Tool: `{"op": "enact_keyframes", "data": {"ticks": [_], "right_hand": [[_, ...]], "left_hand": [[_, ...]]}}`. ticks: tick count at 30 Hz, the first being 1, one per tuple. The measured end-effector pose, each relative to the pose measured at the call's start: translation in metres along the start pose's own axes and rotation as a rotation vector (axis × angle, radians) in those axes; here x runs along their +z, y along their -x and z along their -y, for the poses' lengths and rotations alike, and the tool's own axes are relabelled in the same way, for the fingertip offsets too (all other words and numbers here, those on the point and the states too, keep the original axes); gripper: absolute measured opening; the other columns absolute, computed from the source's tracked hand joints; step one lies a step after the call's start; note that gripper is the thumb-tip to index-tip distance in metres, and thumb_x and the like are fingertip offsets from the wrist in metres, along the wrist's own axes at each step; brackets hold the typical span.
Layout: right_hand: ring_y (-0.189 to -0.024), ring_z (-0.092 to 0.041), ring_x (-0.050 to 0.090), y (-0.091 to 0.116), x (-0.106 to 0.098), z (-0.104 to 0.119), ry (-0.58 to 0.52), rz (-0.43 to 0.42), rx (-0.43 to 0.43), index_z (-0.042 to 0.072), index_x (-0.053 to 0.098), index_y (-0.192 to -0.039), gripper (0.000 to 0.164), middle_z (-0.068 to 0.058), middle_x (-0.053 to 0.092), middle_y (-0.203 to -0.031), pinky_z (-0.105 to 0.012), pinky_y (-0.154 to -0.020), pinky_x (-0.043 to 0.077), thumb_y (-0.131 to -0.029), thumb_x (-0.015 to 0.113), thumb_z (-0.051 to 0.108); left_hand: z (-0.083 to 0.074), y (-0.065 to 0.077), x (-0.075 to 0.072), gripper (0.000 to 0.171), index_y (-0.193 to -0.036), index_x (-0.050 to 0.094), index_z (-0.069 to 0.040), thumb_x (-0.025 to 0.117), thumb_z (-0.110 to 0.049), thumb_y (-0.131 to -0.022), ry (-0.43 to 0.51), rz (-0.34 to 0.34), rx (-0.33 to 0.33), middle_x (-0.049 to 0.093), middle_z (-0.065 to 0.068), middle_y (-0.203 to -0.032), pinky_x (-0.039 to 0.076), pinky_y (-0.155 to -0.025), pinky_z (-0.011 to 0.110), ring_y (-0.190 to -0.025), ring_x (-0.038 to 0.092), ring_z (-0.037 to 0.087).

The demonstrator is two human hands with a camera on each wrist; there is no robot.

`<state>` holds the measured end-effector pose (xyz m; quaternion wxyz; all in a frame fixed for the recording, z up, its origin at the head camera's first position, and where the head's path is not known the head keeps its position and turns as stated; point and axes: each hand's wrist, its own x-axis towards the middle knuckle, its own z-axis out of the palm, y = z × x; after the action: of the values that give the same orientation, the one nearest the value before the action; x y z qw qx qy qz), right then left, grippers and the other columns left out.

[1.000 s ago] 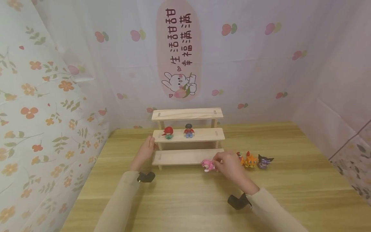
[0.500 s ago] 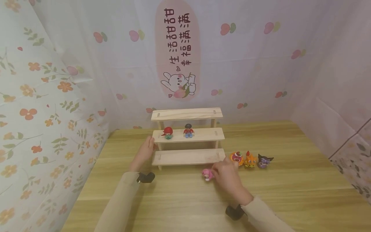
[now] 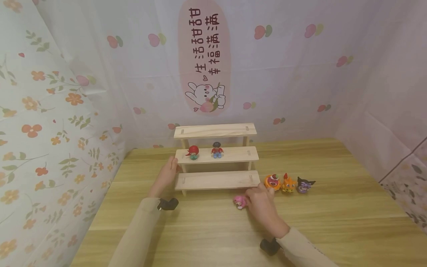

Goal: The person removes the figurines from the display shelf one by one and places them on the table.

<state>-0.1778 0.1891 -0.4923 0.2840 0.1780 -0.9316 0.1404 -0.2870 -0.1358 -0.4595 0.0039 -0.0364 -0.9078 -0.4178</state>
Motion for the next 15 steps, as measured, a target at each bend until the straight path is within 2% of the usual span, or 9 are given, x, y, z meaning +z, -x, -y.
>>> {"op": "enact_keyframes", "data": {"ticks": [9,15], "right_hand": [[-0.067,-0.015,0.044,-0.0001,-0.0009,-0.0009,0.021,-0.015,-0.041,0.013,0.069,-0.067,0.022,0.003,0.066,-0.065,-0.037,-0.063,0.021,-0.060,0.088,0.007],[-0.067,-0.015,0.044,-0.0001,-0.0020,-0.0013,0.031,-0.005,-0.055,0.012,0.069,-0.068,0.020,0.003,0.066,-0.067,-0.038,-0.064,0.021,-0.062,0.087,0.008]], "left_hand": [[-0.0031,0.0011,-0.0012,0.029,-0.104,0.044,-0.008,0.025,-0.030,-0.106,0.003,0.004,-0.005,0.059,0.016,-0.094,0.045,-0.078,0.043,-0.083,0.054,0.027],[-0.0044,0.0023,-0.0017,0.030,-0.103,0.045,-0.007,0.026,-0.029,-0.106,0.009,0.003,-0.002,0.059,0.015,-0.091,0.045,-0.077,0.042,-0.082,0.054,0.027]]}}
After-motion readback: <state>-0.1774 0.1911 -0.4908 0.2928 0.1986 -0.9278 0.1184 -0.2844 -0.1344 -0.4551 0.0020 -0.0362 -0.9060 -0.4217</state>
